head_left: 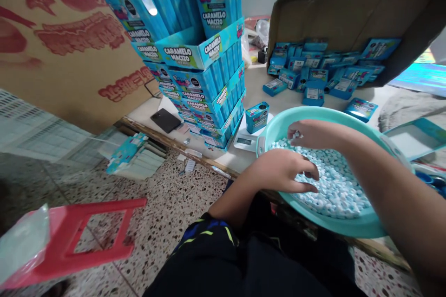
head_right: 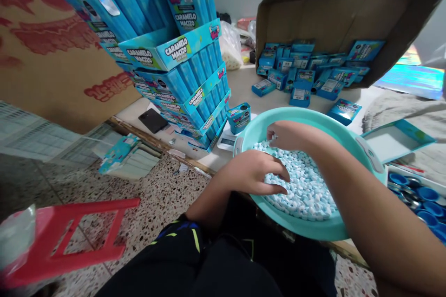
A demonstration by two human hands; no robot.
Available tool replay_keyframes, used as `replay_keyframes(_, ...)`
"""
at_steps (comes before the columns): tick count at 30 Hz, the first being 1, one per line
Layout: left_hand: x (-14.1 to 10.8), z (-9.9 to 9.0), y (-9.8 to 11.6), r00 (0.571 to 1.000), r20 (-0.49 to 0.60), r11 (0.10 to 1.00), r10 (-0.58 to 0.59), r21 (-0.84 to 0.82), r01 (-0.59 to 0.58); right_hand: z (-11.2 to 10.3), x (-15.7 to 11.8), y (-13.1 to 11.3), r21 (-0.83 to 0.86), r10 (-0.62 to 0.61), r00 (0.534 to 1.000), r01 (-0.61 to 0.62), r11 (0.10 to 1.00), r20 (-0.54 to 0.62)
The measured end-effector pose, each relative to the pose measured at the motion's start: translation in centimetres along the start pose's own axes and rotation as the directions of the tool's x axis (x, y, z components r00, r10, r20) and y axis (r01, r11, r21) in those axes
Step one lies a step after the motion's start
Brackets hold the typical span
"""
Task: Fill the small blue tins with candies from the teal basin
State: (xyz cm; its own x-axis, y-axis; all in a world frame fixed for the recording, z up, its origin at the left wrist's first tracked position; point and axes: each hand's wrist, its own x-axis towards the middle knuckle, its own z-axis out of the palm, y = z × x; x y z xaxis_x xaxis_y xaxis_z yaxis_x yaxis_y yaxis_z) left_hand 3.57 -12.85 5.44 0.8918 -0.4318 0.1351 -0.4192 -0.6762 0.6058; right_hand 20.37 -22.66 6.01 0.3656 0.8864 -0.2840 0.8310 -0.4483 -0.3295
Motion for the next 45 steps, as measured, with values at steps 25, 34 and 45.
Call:
replay_keyframes(25, 2.0, -5.5, -7.5, 0.493, -0.856, 0.791, -0.156, 0.19, 0.581, -3.2, 2.5, 2.7, 0.123, 0.248, 0.9, -0.218, 0.968, -0.359)
replay_keyframes(34, 1.1, -5.6, -9.5, 0.398, -0.738, 0.713, -0.544, -0.158, 0.683, -3.3, 2.6, 2.8, 0.072, 0.226, 0.895, -0.215, 0.974, -0.383)
replay_keyframes(45, 2.7, -8.2, -6.2, 0.447, -0.88, 0.838, 0.158, 0.359, 0.411, -3.2, 2.8, 2.7, 0.048, 0.216, 0.888, -0.215, 0.975, -0.406)
